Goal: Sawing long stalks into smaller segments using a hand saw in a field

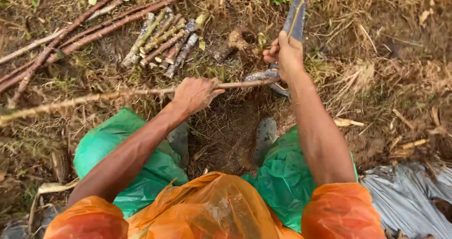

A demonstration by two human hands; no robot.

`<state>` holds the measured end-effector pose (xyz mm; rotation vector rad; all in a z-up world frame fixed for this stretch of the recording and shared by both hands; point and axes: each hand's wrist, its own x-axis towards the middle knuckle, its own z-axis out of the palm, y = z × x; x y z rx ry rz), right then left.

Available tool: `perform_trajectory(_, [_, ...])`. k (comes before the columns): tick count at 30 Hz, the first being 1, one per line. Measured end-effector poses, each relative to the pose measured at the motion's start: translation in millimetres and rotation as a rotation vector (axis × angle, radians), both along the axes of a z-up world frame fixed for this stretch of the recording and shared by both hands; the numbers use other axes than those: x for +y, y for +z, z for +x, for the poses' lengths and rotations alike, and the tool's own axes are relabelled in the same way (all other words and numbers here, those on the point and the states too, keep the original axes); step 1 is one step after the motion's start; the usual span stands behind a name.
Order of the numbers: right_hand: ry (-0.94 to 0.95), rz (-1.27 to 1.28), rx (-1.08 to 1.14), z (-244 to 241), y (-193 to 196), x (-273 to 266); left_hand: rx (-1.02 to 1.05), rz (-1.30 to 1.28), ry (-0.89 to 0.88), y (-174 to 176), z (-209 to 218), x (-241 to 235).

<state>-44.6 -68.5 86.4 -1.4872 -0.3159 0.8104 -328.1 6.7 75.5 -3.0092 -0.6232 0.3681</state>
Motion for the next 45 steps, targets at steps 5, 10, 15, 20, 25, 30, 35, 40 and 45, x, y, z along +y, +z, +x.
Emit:
perform_trajectory(5, [-0.171, -0.038, 0.125, 41.1, 7.7, -22.1, -0.007, -0.063, 0.049, -37.0, 5.5, 8.0])
perform_trajectory(10, [-0.4, 0.045, 0.251, 103.2, 21.3, -49.7, -0.004, -0.042, 0.125, -42.2, 7.6, 17.4])
perform_trajectory(15, [-0.301, -0.455, 0.037, 92.1, -24.3, -46.5, -0.331, -0.526, 0.329, -21.5, 10.6, 23.6])
perform_trajectory(20, [-0.088, -0.029, -0.164, 47.0, -14.1, -20.1, -0.448, -0.737, 0.514, 11.0, 13.5, 34.7])
perform_trajectory(25, [0.513, 0.533, 0.215, -17.4, 15.7, -6.7, -0.432, -0.89, 0.515, 21.2, 6.1, 37.9])
perform_trajectory(30, [0.131, 0.251, 0.243, -58.9, 41.6, -3.5, -0.579, -0.959, 0.317, 18.6, -0.9, 31.3])
perform_trajectory(35, [0.129, 0.11, -0.053, -78.6, 34.7, -10.7, -0.619, -0.844, 0.291, 40.0, 7.1, 10.3])
perform_trajectory(40, [0.232, 0.122, -0.412, -83.2, 0.5, -22.7, -0.817, -0.818, 0.154, 33.3, 14.6, 7.8])
perform_trajectory(45, [0.132, 0.275, -0.369, -78.3, -47.1, -22.4, -0.813, -0.784, 0.126, 22.2, 20.6, -0.8])
